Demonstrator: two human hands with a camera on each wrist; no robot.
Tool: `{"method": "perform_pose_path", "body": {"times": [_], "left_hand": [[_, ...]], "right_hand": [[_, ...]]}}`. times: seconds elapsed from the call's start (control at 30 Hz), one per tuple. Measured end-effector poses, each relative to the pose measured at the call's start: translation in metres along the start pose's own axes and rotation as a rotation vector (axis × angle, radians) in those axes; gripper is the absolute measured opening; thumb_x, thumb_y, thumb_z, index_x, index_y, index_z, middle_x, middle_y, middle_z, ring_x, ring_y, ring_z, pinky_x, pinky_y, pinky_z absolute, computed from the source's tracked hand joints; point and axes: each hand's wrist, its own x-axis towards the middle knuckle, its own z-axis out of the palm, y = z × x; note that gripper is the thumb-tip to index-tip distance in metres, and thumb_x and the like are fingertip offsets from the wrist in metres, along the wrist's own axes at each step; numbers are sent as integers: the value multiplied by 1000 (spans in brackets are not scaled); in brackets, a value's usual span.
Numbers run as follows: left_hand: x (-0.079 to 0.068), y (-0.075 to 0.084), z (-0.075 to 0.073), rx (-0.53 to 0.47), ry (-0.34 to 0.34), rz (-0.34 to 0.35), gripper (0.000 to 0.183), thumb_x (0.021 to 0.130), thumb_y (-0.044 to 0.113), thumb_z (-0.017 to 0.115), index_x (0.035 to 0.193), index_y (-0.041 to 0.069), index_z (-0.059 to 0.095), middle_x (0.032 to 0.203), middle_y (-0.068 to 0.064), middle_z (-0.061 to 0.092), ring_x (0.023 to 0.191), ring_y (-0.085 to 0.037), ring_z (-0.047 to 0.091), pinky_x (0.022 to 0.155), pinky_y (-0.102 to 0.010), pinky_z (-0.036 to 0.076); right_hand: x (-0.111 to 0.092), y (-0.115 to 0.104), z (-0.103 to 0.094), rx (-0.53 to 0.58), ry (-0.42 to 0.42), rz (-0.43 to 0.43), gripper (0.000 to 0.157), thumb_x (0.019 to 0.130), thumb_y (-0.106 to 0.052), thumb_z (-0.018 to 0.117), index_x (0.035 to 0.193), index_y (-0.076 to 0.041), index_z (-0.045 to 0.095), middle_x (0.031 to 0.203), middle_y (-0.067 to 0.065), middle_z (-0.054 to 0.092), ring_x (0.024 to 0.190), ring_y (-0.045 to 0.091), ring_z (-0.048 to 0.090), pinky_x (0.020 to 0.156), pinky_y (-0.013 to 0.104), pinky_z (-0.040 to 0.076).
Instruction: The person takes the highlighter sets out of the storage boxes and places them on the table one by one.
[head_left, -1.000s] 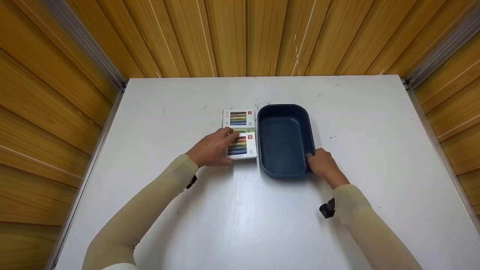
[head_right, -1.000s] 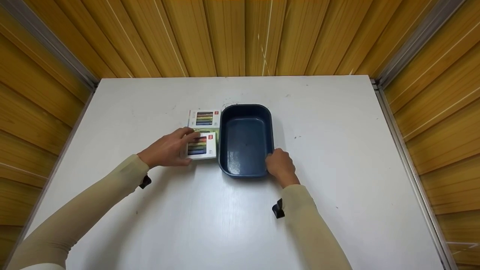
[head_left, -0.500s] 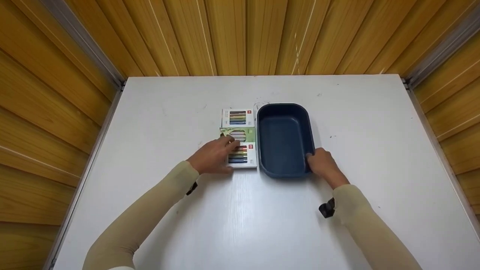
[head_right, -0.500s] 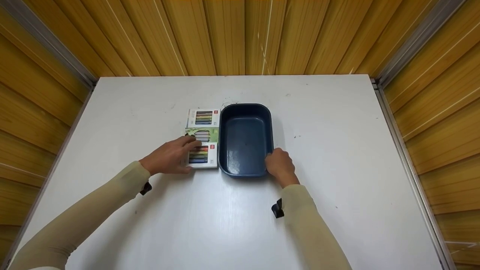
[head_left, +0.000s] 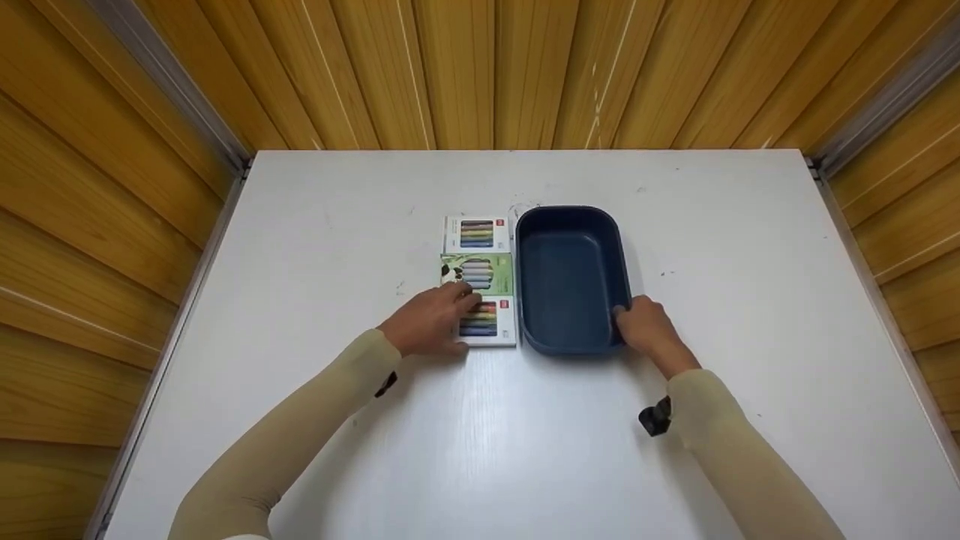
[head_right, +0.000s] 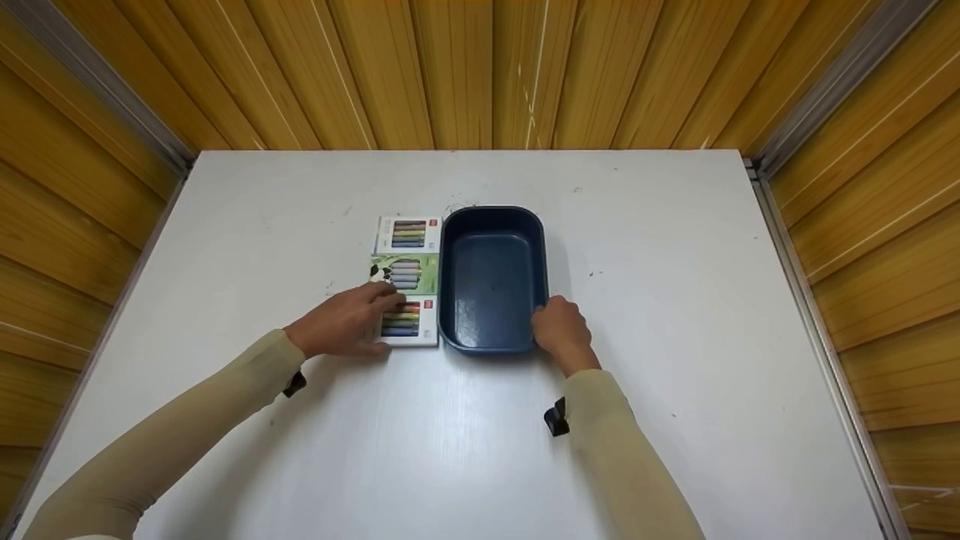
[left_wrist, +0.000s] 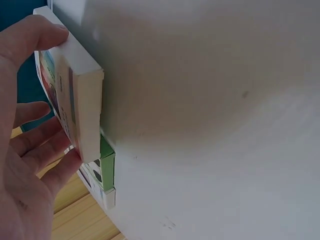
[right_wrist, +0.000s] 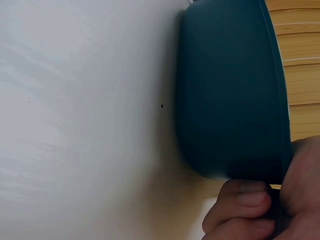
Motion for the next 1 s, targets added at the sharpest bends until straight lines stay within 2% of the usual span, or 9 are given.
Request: {"method": "perform_pose_path", "body": {"times": [0.23, 0.43, 0.67, 0.8, 1.0], "left_hand": [[0, -1, 5, -9, 16, 14, 73, 78, 38, 73, 139, 10, 46, 130, -7, 49, 111, -19, 51, 103, -35, 45], [-1, -2, 8, -4, 85, 60, 73, 75, 34, 74, 138, 6, 48, 126, -9, 51, 108, -22, 52, 99, -37, 47], [-4, -3, 13, -14, 76, 36, 67, 80, 29, 74, 138, 7, 47, 131, -9, 48, 116, -23, 51, 105, -37, 44], [-3, -3, 13, 13, 68, 32, 67, 80, 29, 74, 137, 7, 47, 131, -9, 48, 115, -23, 51, 105, -37, 44], [-1, -2, 9, 49, 51, 30, 66, 78, 31, 77, 133, 4, 52, 131, -12, 50, 115, -25, 52, 101, -40, 46]], "right_hand": [[-3, -1, -4, -24, -5, 8, 41, 100, -24, 35, 107, 11, 54, 86, 16, 57, 76, 26, 55, 63, 32, 43], [-4, -3, -5, -49, 0, 17, 45, 100, -26, 37, 112, 14, 54, 92, 20, 60, 77, 27, 56, 64, 33, 44], [-5, -4, -4, -63, 2, 30, 52, 100, -33, 39, 118, 14, 52, 96, 20, 62, 79, 26, 57, 64, 32, 44], [-5, -6, -7, -49, 48, 21, 53, 100, -42, 39, 109, 7, 57, 91, 16, 62, 76, 25, 56, 62, 31, 42], [-5, -11, -8, -96, 185, -9, 51, 98, -50, 40, 90, -3, 57, 79, 13, 62, 67, 24, 57, 54, 31, 39]]}}
